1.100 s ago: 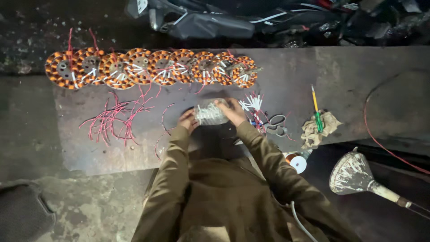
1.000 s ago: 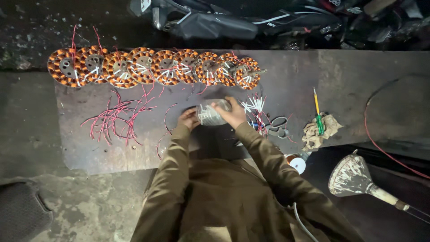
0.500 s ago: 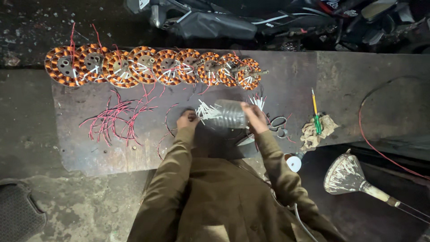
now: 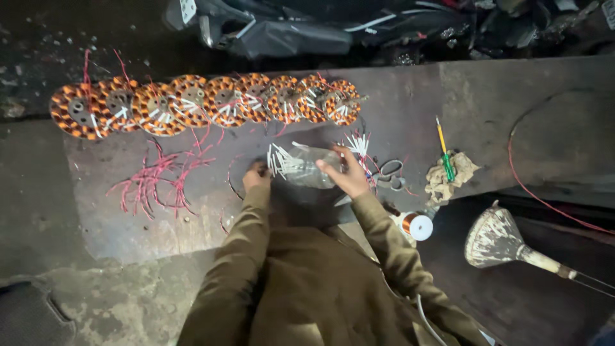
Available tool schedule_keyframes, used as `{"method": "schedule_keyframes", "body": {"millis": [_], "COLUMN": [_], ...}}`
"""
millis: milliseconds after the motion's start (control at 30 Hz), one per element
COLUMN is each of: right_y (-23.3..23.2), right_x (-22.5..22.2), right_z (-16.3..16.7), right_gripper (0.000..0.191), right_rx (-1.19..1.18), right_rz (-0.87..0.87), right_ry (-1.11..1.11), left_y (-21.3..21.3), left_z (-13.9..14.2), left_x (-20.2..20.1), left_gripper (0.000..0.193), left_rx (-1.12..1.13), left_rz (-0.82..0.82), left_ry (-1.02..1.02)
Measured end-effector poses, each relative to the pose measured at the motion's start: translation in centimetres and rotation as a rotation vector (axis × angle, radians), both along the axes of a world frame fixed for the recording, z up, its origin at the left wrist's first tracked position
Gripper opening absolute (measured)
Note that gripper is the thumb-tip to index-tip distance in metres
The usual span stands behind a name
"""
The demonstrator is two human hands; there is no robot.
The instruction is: The person repeatedly picks up small white cylindrical components and red wires from a workbench, inserts the wires into the components, and places the assembled units into a clear plastic container. The workbench also holds a row of orange and black circular parts, scissors, and a pencil.
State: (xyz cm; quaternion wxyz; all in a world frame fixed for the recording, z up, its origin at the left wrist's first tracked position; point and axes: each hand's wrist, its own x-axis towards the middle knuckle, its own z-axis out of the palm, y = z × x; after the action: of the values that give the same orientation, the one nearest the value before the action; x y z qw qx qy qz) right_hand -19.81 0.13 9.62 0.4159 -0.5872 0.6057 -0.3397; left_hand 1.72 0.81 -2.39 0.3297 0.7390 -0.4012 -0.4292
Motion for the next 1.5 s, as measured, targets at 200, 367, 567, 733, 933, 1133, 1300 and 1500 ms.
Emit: {"method": "schedule_keyframes", "body": {"millis": [200,367,567,733,933,1133,1300,1500], "right_y": [1.4,4.6,5.3,5.3,4.8,5.0,3.6,3.9], "right_x": [-2.3,-3.3,-2.0,0.0,0.9,0.5,-0.1,-1.3], "right_z": [-0.1,-1.7,-4.8,-4.3,-1.7,-1.4,-2.0,-2.2], "right_gripper": [0.058,0.052,0.045,0.057,0.056,0.044,0.035,0.016], "right_rx": [0.898,1.079,0.681,0.26,0.272,0.108,-0.092,0.016], "right_rz": [-0.24,-0.36,-0.175,-0.221,-0.096,-0.03,0.007,-0.041], "right_ry": [-0.698,-0.904,-0.511,0.016,0.196,0.309,0.272,0.008], "left_y": [1.9,4.9,7.2,7.8,8.1,7.9,7.6,6.4], "left_z": [0.5,3.0,0.9,-0.2,1.7,2.7,1.7,1.1], "left_x": [-0.8,-2.8,-4.1,-3.6,-3.6,-4.7,-4.4,-3.8], "left_gripper": [0.019,0.014,0.018,0.025,0.027,0.029,0.023,0.026], "left_rx": [0.167,0.422,0.084,-0.02,-0.126,-0.028,0.146,0.033], "left_rz": [0.246,0.123,0.051,-0.004,-0.193,-0.189,-0.006,0.238], "left_ry": [0.57,1.117,0.85,0.518,0.208,-0.053,0.219,0.839]}}
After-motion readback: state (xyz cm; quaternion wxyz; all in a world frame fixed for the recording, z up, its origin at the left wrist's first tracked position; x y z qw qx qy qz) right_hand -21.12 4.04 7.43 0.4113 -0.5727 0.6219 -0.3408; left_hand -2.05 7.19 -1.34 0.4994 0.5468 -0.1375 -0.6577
